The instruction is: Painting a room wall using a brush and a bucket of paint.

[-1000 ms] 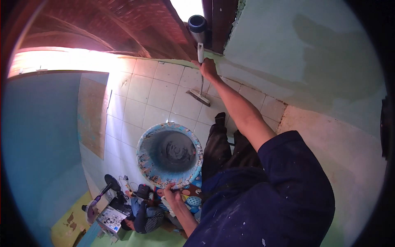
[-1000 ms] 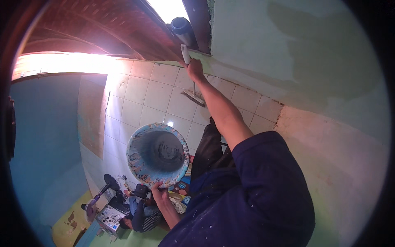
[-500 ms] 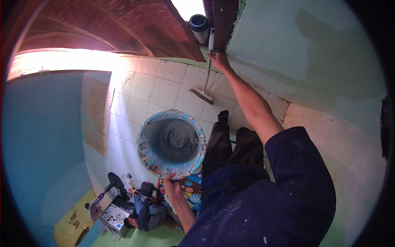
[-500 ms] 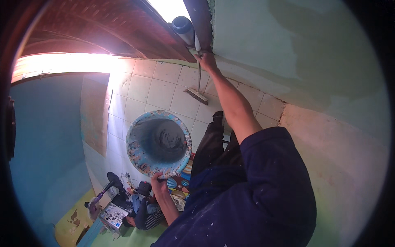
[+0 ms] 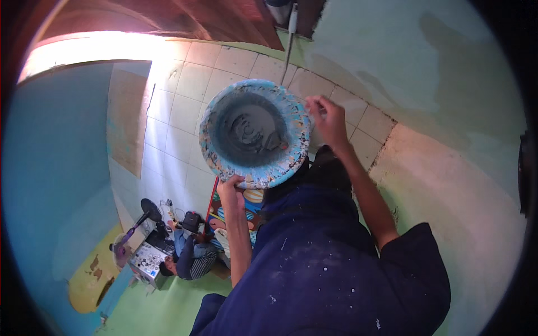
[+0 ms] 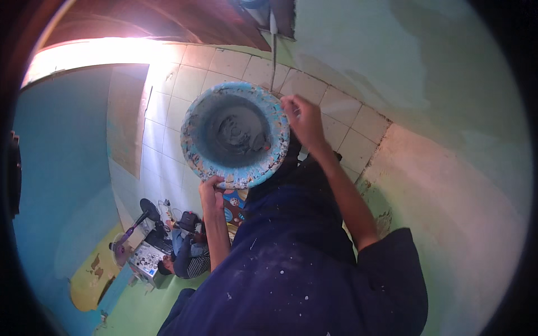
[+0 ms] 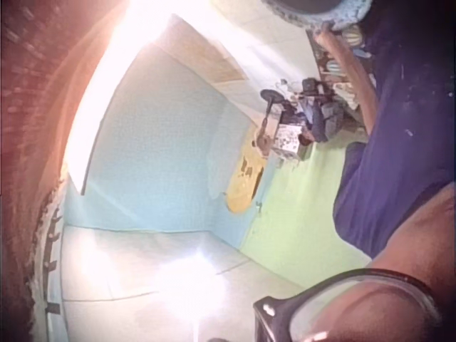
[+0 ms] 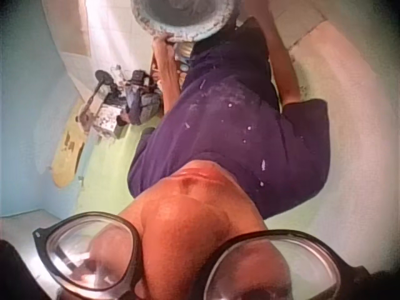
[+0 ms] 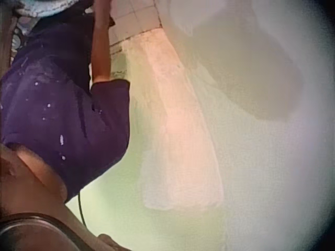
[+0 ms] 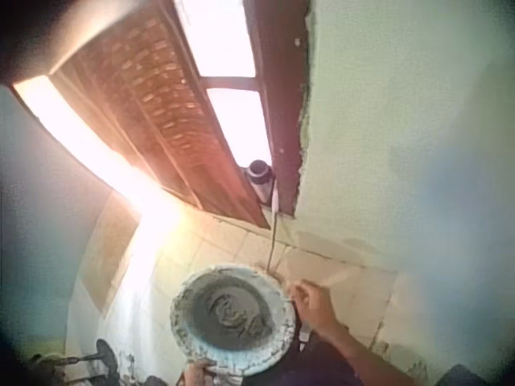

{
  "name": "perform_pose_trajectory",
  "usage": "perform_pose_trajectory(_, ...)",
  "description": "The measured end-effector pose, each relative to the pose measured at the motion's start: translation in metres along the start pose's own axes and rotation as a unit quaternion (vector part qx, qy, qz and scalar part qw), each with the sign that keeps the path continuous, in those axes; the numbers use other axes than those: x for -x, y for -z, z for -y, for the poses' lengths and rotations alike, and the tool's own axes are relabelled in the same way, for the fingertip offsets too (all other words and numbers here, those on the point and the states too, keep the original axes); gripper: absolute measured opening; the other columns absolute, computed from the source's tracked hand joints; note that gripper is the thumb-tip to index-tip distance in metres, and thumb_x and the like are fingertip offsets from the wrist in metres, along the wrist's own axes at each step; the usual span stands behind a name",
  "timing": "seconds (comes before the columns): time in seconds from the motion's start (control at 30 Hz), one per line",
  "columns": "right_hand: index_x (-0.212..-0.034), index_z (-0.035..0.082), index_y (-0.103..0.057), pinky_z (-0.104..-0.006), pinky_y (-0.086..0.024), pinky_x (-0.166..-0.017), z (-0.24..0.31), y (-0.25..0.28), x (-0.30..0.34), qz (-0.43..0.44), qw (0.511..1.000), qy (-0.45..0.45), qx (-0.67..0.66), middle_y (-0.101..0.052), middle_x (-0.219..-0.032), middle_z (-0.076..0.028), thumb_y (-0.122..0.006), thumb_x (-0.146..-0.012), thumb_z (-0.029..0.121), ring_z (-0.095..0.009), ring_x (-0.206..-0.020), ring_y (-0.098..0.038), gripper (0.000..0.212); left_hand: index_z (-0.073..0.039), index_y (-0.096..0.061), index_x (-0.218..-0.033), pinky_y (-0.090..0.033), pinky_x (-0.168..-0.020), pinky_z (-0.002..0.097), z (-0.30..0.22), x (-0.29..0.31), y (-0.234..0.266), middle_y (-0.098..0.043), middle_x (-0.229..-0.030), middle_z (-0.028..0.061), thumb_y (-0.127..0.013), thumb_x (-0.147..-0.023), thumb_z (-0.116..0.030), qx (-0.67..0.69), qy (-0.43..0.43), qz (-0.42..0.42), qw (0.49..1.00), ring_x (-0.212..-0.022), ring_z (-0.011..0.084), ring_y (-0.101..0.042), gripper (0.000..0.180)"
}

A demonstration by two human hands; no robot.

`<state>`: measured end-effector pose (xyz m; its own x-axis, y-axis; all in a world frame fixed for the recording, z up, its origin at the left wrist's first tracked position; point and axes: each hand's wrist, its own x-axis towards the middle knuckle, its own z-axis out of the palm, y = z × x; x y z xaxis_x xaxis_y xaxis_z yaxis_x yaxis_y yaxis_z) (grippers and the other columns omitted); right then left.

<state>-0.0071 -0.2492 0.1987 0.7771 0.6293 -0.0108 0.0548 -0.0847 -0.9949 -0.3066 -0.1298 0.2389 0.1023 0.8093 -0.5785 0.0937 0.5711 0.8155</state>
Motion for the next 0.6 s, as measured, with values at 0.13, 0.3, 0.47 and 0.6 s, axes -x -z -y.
perform_pose_trajectory(0.13, -0.093, 0.001, -0.065, -0.0363, -0.053, -0.072, 0.042, -0.026, 0.04, 0.049, 0.99, 0.118, 0.06, -0.069, -0.084, -0.014, -0.062, -0.086, 0.015, -0.03, -0.077, -0.067, 0.016, 0.006, -0.053, -0.105, -0.05, -0.07, 0.0329, -0.034, 0.013, -0.03, -0.061, -0.092, 0.0112, -0.057, -0.063, 0.012, -0.059, -0.03, 0.034, 0.997, -0.078, 0.0227, -0.062, 0.043)
perform_pose_trajectory(0.3, -0.089, 0.003, -0.066, -0.042, -0.052, -0.073, -0.014, -0.042, 0.017, 0.25, 0.902, 0.062, 0.347, -0.065, -0.084, -0.015, -0.061, -0.077, 0.009, -0.034, -0.081, -0.064, 0.014, 0.005, -0.056, -0.1, -0.046, -0.058, 0.0273, -0.068, 0.025, -0.074, -0.062, -0.083, 0.0078, -0.059, -0.061, 0.009, -0.146, -0.025, 0.108, 0.983, -0.068, 0.0164, -0.059, 0.039)
perform_pose_trajectory(0.47, -0.086, 0.006, -0.067, -0.0454, -0.05, -0.074, -0.047, -0.055, 0.037, 0.13, 0.894, 0.147, 0.403, -0.063, -0.088, -0.016, -0.056, -0.076, 0.009, -0.033, -0.083, -0.063, 0.015, 0.006, -0.058, -0.101, -0.047, -0.066, 0.0274, -0.101, 0.036, -0.109, -0.063, -0.085, 0.0077, -0.058, -0.059, 0.009, -0.159, -0.02, 0.212, 0.964, -0.072, 0.0164, -0.058, 0.042)
perform_pose_trajectory(0.6, -0.089, 0.006, -0.066, -0.0462, -0.05, -0.074, -0.033, -0.055, 0.04, 0.135, 0.875, 0.012, 0.464, -0.063, -0.091, -0.015, -0.054, -0.079, 0.011, -0.031, -0.085, -0.063, 0.017, 0.007, -0.058, -0.099, -0.044, -0.072, 0.0264, -0.118, 0.035, -0.122, -0.062, -0.085, 0.0064, -0.058, -0.058, 0.009, -0.186, -0.024, 0.28, 0.942, -0.075, 0.0155, -0.057, 0.042)
